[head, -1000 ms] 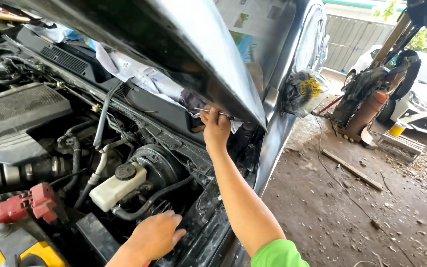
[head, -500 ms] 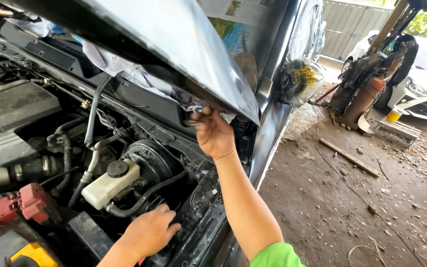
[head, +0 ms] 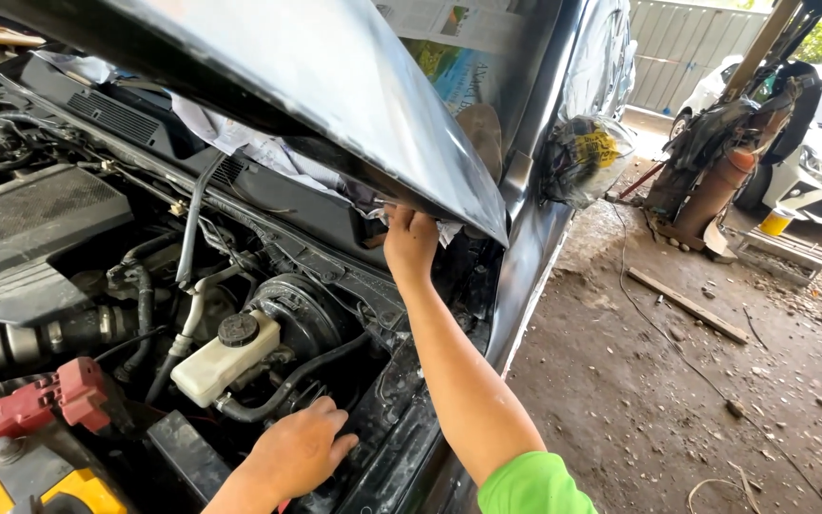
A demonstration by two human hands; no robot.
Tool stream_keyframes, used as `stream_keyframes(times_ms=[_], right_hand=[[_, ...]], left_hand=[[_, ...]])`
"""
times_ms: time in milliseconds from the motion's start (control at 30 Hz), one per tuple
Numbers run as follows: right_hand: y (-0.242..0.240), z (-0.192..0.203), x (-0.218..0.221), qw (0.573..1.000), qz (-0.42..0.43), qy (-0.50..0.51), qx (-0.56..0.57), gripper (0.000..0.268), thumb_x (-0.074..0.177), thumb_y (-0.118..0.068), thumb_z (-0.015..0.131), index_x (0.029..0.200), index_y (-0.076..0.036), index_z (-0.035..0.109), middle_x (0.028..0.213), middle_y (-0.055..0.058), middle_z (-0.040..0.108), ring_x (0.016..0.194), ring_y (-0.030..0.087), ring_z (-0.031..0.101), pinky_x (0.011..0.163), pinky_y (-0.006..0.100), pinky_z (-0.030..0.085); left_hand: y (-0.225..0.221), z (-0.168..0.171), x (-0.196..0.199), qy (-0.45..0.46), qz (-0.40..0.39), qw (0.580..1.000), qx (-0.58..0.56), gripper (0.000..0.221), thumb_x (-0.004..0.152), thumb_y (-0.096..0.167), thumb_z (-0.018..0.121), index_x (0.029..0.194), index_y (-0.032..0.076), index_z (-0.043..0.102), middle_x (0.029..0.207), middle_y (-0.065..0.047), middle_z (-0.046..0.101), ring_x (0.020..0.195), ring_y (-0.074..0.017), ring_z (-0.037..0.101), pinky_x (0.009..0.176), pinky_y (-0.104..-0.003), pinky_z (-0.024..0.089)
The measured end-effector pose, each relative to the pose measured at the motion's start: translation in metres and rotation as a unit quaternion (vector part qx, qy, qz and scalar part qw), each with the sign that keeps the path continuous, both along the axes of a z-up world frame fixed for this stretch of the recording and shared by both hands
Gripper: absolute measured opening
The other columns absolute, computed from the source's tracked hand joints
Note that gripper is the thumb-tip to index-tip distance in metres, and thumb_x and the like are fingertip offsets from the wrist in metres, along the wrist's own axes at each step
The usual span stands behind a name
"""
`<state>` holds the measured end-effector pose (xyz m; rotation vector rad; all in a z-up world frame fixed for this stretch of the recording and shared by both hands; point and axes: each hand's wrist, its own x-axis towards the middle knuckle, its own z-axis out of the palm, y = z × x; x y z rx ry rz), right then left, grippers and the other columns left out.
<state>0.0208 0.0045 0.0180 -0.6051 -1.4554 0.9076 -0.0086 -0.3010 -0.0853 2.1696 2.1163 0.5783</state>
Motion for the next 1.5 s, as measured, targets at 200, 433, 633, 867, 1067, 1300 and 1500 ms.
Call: stream_keyframes(times_ms=[200,433,633,867,1067,1300,1500], right_hand=[[-0.027,0.022,0.038,0.826,0.489,0.269,-0.082,0.022,0.11,-0.019,0.054,0.117,0.0,0.062,0.121,0.02,0.071,0.105,0.031,0.074,0.089,0.039,0.062],[-0.036,0.007,0.041,0.637,0.709,0.269,-0.138,0.023,0.112,-0.02,0.054,0.12,0.0,0.063,0.127,0.027,0.069,0.111,0.034,0.072,0.095,0.04,0.059],[-0.021,0.007,0.013,0.926,0.287,0.216,-0.117,0.025,0.11,-0.026,0.049,0.111,-0.003,0.06,0.119,0.02,0.072,0.104,0.029,0.075,0.089,0.04,0.064],[0.005,0.001,0.0,0.998,0.004,0.051,0.029,0.032,0.107,-0.026,0.051,0.111,0.003,0.063,0.094,0.014,0.077,0.087,0.022,0.076,0.076,0.032,0.06],[-0.009,0.016,0.023,0.979,0.171,0.09,-0.065,0.03,0.106,-0.026,0.052,0.112,0.001,0.063,0.104,0.02,0.075,0.085,0.02,0.072,0.072,0.033,0.056],[-0.021,0.014,0.057,0.623,0.712,0.289,-0.145,0.031,0.107,-0.025,0.052,0.126,-0.003,0.061,0.121,0.023,0.072,0.089,0.023,0.071,0.081,0.032,0.058],[-0.027,0.012,0.041,0.818,0.54,0.159,-0.122,0.034,0.112,-0.031,0.047,0.121,-0.002,0.06,0.112,0.023,0.073,0.096,0.028,0.075,0.084,0.039,0.061]], left_hand=[[0.0,0.001,0.002,-0.002,0.003,1.0,0.002,0.028,0.091,0.035,0.069,0.096,0.008,0.065,0.102,-0.011,0.061,0.091,-0.0347,0.067,0.075,-0.045,0.056],[0.001,-0.002,0.001,-0.003,0.003,1.0,0.023,0.028,0.091,0.035,0.069,0.094,0.007,0.065,0.099,-0.012,0.061,0.089,-0.0356,0.067,0.074,-0.045,0.056],[0.001,-0.002,0.0,-0.01,-0.003,1.0,0.01,0.028,0.091,0.034,0.069,0.093,0.007,0.064,0.098,-0.011,0.061,0.088,-0.0347,0.067,0.074,-0.044,0.056],[0.002,-0.003,-0.001,-0.003,0.009,1.0,0.013,0.028,0.09,0.034,0.07,0.095,0.007,0.065,0.103,-0.012,0.061,0.088,-0.0351,0.067,0.073,-0.045,0.056],[0.004,-0.003,0.002,0.004,0.005,1.0,0.016,0.029,0.091,0.035,0.07,0.095,0.007,0.065,0.104,-0.012,0.061,0.089,-0.0349,0.067,0.073,-0.045,0.056],[0.002,-0.002,0.003,-0.001,0.008,1.0,0.018,0.028,0.089,0.035,0.07,0.095,0.008,0.067,0.106,-0.012,0.062,0.089,-0.0336,0.068,0.074,-0.044,0.057],[-0.001,0.009,0.0,-0.004,-0.007,1.0,-0.008,0.029,0.09,0.035,0.07,0.097,0.008,0.067,0.101,-0.011,0.062,0.09,-0.0333,0.067,0.075,-0.042,0.056]])
